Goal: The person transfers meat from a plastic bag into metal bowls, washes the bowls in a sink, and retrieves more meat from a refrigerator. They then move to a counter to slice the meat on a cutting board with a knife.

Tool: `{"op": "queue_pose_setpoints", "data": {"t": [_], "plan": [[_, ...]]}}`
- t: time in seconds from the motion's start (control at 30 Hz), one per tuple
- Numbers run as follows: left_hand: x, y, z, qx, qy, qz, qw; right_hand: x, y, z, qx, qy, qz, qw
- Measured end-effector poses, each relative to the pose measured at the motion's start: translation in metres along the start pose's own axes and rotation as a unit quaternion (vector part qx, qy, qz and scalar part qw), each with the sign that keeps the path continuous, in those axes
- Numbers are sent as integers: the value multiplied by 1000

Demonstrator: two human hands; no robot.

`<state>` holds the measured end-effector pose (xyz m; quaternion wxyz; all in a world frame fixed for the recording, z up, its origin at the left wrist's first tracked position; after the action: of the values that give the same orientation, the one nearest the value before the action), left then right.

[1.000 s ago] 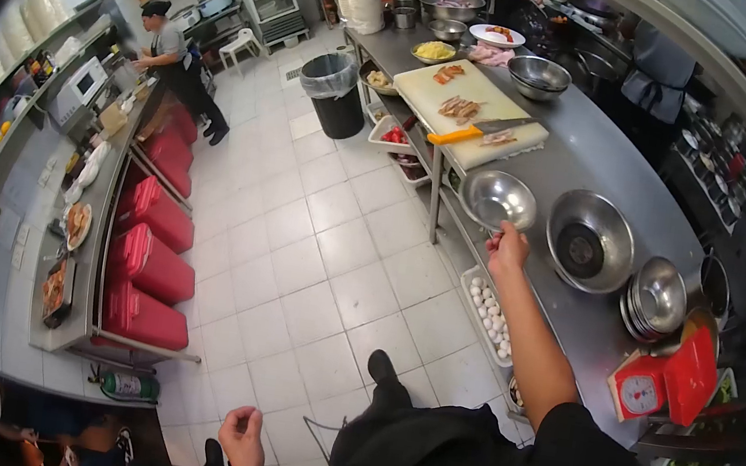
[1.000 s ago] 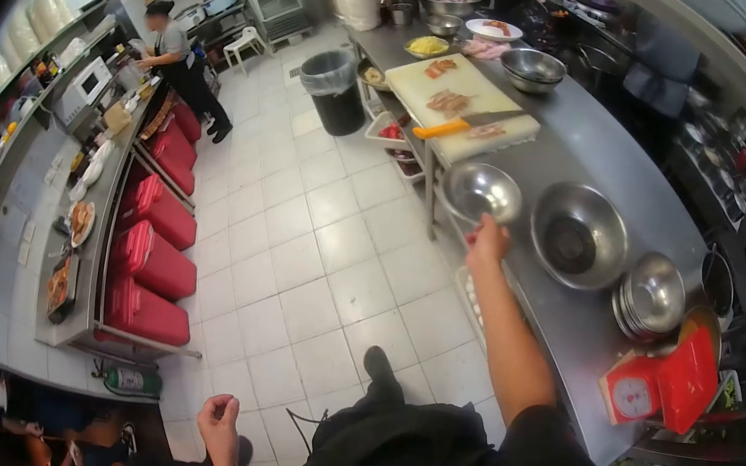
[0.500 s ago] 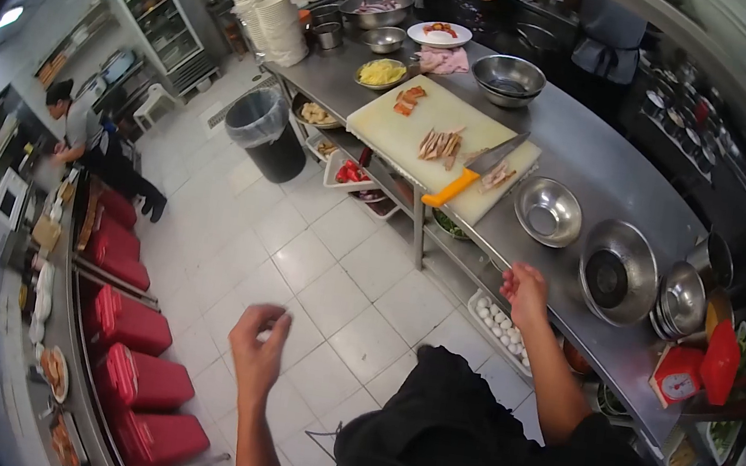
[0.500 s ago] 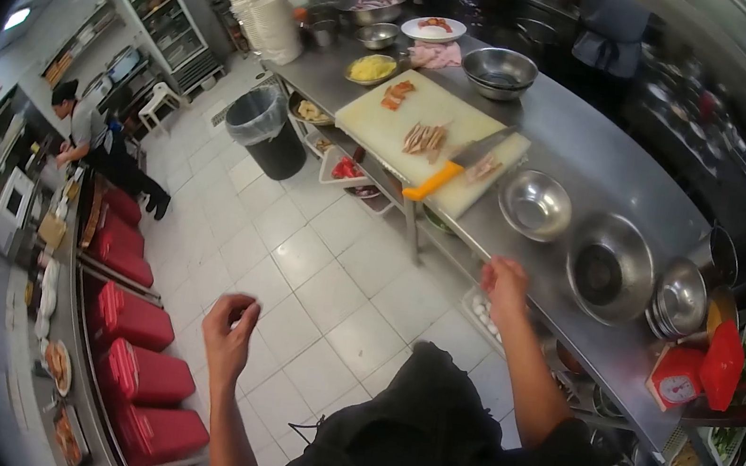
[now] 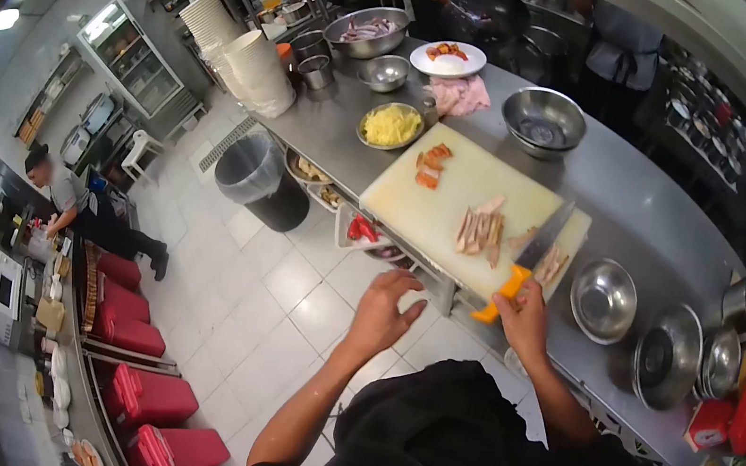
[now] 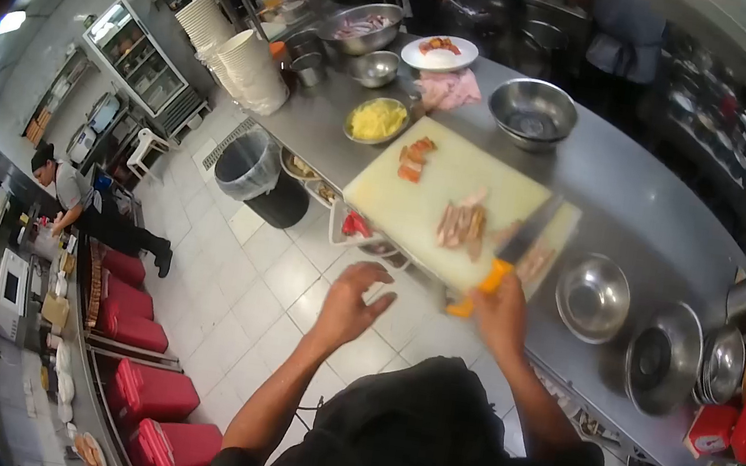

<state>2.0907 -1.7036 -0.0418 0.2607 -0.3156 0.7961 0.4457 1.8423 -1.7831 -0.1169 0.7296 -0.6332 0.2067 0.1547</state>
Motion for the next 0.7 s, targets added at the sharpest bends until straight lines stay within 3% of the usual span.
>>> {"op": "queue_pose_setpoints", "data": {"t": [0.1,0.13,0.43,0.53,0.6,0.67,0.7], "plan": [[21,-35,-25,38,-29,30,998,11,2,-10,93,21,91,991],[27,-45,-37,58,-43,29,997,13,-8,-10,73,17,87,993],[63,-113,-113,188,-146,93,967,34,-27,-18,212,163,145,952],[77,-129,-124,235,-175,106,950,33,-6,-26,122,213,182,952],[89,-139,-130,269,-166,140,938,32,31,-40,238,104,56,964],[101,-141,-137,295,-174,168,924,35,0,-30,317,73,-150,934],[103,-140,-142,305,-182,175,918,33,-14,-19,326,89,-149,929]]}}
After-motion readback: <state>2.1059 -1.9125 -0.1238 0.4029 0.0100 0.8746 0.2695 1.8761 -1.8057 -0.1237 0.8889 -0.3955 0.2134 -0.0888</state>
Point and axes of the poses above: each hand's wrist, its own z-axis away from the middle knuckle, its own x-axis out of the palm, y = z × x, the point moved 6 cm from there along -z, towards the middle knuckle, and after that the axes turned 15 degrees about x, right-handed, at the moved point
